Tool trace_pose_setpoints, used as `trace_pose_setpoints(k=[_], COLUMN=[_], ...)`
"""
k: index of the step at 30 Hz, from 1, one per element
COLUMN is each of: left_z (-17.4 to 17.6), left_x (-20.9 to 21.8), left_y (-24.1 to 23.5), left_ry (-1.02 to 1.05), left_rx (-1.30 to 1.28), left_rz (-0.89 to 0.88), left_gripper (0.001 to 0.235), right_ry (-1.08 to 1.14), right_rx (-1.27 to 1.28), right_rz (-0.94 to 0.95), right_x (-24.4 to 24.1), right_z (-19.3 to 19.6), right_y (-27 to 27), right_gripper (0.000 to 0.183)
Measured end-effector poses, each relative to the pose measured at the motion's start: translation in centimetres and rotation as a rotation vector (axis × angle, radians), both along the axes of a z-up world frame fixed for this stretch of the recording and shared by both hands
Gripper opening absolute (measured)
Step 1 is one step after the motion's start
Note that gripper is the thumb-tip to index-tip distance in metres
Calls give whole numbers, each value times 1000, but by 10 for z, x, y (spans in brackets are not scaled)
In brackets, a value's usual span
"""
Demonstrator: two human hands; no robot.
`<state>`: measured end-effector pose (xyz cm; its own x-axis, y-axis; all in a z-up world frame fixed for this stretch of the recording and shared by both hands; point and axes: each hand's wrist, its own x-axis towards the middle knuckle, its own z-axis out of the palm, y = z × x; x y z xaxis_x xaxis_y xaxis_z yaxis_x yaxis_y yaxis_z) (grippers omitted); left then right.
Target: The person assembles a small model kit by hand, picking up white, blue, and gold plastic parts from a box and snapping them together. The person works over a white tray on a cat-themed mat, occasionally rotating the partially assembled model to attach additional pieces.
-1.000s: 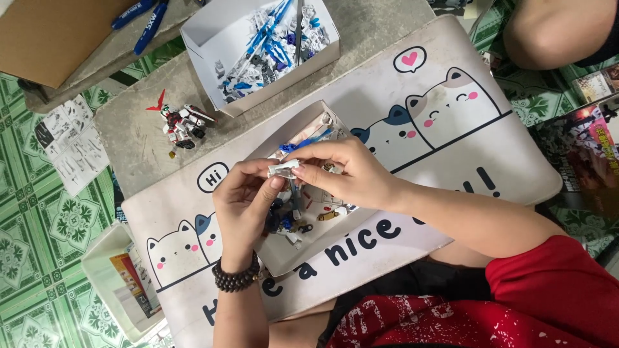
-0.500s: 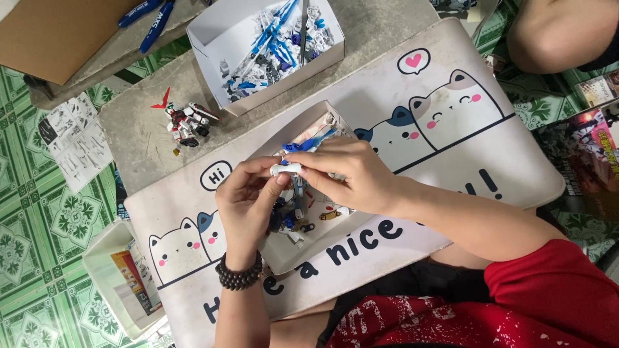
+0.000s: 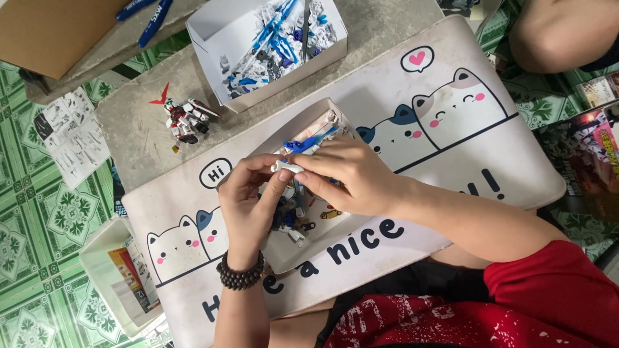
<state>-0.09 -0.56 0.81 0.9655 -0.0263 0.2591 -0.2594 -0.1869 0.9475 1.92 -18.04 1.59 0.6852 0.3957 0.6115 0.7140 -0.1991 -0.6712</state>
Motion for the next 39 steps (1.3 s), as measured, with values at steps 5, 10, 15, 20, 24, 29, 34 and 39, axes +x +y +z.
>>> trace_pose_setpoints(k=[5,10,15,20,24,29,34,39], left_z=[1,7,14,7,-3,-2,-10,-29], left_x=[-1,-3,-4,-3,-3,-5,-13,-16], left_y=[-1,-3,-5,-3,0,2,7,-1], left_ry=[-28,-47,-57,-58,-114,-152,-155,102], left_rx=[41,69,122,116,147,203,176,338], left_rz=[11,8,0,12,48,54,4,234], left_gripper=[23,25,27,24,20,15,24,19], right_ry=[131,233,242,215,41,-171,-293,-288], right_rx=[62,67,72,79,16,-60,-13,47], right_rz=[53,80,83,51,-43,-153,-212,-70], right_x=[0,-1,0,-1,0,2,6,5], right_z=[-15,-6,2,4,-19,-11,-35,-27], right_y=[-2,-3,-3,-2,-3,-2,5,-2], right_gripper=[24,25,25,24,24,18,19,19])
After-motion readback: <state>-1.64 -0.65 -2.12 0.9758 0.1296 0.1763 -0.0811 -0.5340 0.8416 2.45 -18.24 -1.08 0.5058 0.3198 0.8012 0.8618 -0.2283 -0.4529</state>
